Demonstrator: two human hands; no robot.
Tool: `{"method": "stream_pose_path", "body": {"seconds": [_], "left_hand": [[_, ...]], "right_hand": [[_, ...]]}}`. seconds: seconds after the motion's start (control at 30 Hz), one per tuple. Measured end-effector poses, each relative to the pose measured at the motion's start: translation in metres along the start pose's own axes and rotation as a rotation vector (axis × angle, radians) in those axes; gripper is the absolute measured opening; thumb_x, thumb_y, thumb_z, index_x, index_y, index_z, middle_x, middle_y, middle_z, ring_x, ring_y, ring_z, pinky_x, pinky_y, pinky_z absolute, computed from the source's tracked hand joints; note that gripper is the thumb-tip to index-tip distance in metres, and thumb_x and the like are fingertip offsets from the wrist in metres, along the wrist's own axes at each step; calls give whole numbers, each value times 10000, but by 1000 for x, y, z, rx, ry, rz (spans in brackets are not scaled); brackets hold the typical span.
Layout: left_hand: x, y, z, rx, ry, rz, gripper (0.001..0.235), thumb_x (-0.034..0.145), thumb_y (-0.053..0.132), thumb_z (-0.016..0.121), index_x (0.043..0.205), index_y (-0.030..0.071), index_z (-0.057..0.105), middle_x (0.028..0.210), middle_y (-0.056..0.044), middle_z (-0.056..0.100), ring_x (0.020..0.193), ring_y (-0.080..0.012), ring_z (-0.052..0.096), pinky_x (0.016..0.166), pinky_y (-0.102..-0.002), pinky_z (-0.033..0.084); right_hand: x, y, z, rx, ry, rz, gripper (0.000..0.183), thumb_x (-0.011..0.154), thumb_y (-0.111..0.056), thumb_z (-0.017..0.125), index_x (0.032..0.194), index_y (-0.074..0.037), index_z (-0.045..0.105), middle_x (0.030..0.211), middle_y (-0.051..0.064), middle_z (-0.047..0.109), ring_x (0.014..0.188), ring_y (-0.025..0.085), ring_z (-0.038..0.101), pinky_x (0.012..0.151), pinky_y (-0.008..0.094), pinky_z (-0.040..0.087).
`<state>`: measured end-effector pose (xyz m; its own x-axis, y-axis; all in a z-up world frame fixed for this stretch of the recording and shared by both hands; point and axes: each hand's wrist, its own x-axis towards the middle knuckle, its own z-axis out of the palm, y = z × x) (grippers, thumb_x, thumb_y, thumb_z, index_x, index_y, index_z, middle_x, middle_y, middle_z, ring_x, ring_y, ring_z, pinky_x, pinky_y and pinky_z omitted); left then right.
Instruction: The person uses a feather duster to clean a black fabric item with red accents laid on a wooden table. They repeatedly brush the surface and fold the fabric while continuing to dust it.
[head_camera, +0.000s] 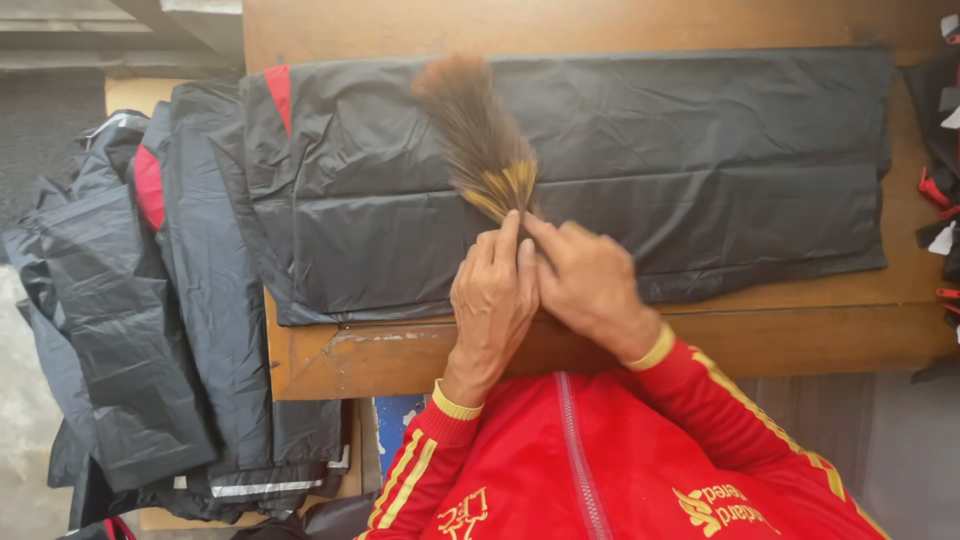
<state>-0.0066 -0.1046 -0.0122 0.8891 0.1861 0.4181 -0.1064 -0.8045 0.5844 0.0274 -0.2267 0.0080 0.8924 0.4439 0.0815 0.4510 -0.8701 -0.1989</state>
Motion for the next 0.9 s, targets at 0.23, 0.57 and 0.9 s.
{"method": "stream_pose_path", "body": {"seconds": [0.23, 0.57, 0.9], "left_hand": [[1, 16, 4, 192, -63, -62, 755, 801, 579, 680, 1301, 39, 509, 880, -96, 558, 732, -285, 577, 608, -400, 460], [-5, 11, 15, -129, -193, -168, 703, 775, 111, 598, 1423, 42, 334, 1029, -132, 573, 862, -335, 617, 673, -443, 503], [-14, 15, 24, 156, -81, -53, 464, 894, 126, 592, 1352, 106, 521, 712, -19, 487, 494, -221, 530, 381, -394, 390]], "right_hand": [[75, 63, -29, 246, 281, 4, 283, 927, -177, 536, 1159, -65, 655, 1138, 171, 471, 1073, 331, 504, 862, 500, 411], [80, 57, 38, 4, 142, 92, 542, 988, -330, 453, 1461, -68, 433, 1533, 145, 266, 1409, 356, 236, 1103, 607, 154], [75, 61, 46, -83, 253, 29, 463, 900, -298, 560, 1241, 4, 643, 1562, 103, 246, 1431, 322, 251, 1132, 574, 172]]}}
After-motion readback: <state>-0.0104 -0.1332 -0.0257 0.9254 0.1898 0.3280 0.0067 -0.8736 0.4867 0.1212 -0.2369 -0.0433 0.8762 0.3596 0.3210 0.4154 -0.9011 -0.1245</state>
